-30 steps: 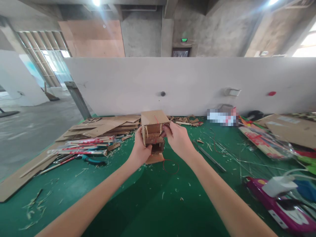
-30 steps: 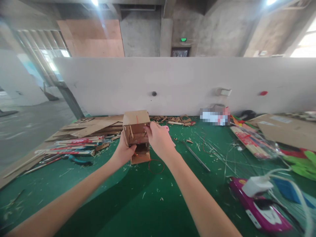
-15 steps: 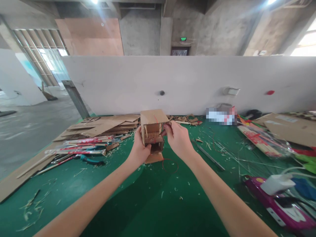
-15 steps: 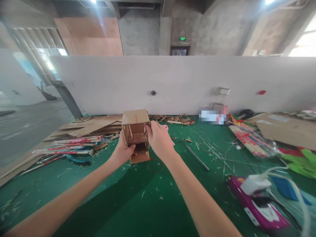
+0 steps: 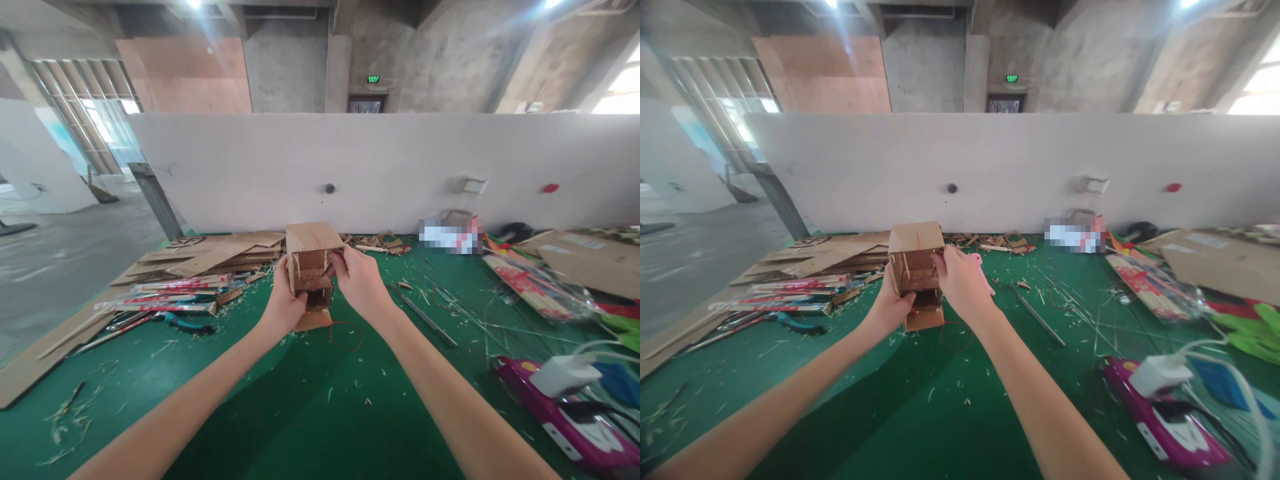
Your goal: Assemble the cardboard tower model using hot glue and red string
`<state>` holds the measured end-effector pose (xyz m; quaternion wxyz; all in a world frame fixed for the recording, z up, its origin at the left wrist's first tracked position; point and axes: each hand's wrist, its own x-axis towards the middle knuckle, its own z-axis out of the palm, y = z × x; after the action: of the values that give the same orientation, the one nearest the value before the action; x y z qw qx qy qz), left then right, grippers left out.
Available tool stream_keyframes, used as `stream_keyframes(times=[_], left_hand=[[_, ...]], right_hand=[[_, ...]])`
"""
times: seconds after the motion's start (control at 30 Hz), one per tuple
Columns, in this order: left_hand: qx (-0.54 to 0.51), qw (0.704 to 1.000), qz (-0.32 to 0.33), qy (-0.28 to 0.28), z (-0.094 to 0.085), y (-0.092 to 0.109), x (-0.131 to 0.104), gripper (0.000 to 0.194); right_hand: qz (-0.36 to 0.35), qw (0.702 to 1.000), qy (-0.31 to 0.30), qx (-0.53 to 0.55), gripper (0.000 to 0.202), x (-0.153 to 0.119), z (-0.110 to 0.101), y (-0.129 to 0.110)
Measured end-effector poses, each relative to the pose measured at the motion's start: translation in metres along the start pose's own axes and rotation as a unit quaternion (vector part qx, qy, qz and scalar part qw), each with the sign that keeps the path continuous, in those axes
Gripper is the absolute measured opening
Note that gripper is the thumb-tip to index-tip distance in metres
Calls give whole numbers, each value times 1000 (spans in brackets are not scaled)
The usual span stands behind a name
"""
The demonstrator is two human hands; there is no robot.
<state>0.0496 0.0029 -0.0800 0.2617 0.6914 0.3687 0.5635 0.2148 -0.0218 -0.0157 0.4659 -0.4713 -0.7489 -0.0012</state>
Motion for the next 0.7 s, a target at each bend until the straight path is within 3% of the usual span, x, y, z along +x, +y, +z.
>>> stream_keyframes(times=[0.7], left_hand=[[-1, 1000, 16, -5, -1, -1, 0, 74]], right_hand=[[-42, 988, -53, -136, 20, 5, 5, -12]])
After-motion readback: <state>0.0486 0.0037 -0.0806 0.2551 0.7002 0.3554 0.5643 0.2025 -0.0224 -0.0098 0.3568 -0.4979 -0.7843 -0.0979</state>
